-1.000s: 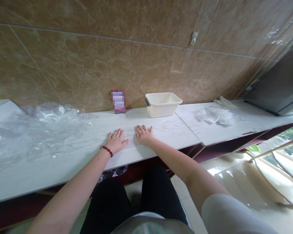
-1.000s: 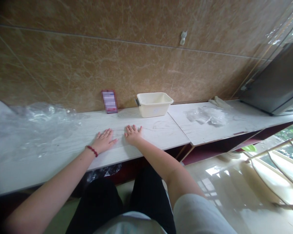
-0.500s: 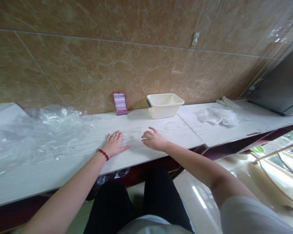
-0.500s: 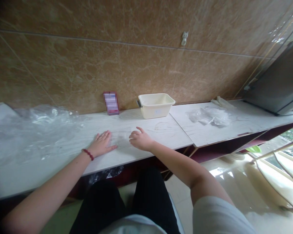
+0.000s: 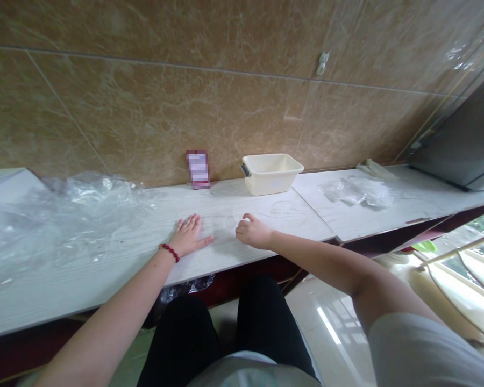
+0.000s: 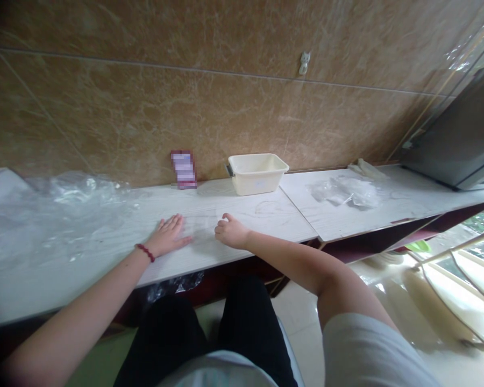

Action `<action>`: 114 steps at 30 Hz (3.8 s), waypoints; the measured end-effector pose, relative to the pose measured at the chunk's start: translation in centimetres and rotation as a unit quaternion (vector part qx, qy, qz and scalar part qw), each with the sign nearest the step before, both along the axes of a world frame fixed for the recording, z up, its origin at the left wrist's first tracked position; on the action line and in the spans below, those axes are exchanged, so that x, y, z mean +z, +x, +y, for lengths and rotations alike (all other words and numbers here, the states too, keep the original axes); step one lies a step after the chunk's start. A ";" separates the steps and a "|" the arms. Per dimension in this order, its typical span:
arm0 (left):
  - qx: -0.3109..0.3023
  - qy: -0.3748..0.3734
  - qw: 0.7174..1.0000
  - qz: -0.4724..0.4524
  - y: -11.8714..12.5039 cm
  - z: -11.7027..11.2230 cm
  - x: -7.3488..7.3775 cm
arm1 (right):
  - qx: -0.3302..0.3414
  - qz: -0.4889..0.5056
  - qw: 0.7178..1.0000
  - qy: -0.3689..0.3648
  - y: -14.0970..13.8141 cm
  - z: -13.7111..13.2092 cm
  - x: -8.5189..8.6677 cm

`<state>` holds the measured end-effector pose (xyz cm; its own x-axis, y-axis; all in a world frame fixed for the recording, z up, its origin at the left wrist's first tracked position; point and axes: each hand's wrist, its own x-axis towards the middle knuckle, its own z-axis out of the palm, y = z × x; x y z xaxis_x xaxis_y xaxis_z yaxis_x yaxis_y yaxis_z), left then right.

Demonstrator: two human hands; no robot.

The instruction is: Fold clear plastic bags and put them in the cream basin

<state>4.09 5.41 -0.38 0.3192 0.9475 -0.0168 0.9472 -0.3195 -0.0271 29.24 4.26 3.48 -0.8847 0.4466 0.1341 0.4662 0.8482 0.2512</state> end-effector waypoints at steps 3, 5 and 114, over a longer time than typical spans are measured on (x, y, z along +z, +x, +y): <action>-0.007 0.012 1.000 -0.016 0.7 -0.8 0.6 | -0.013 0.002 1.000 0.015 0.1 0.1 0.6; -0.043 0.024 0.998 -0.032 2.0 -1.9 1.0 | -0.016 0.015 1.000 0.022 0.2 0.2 1.1; 0.158 -0.237 0.528 -0.800 4.1 4.6 0.9 | -0.148 0.343 0.900 -0.224 -10.2 7.4 -2.9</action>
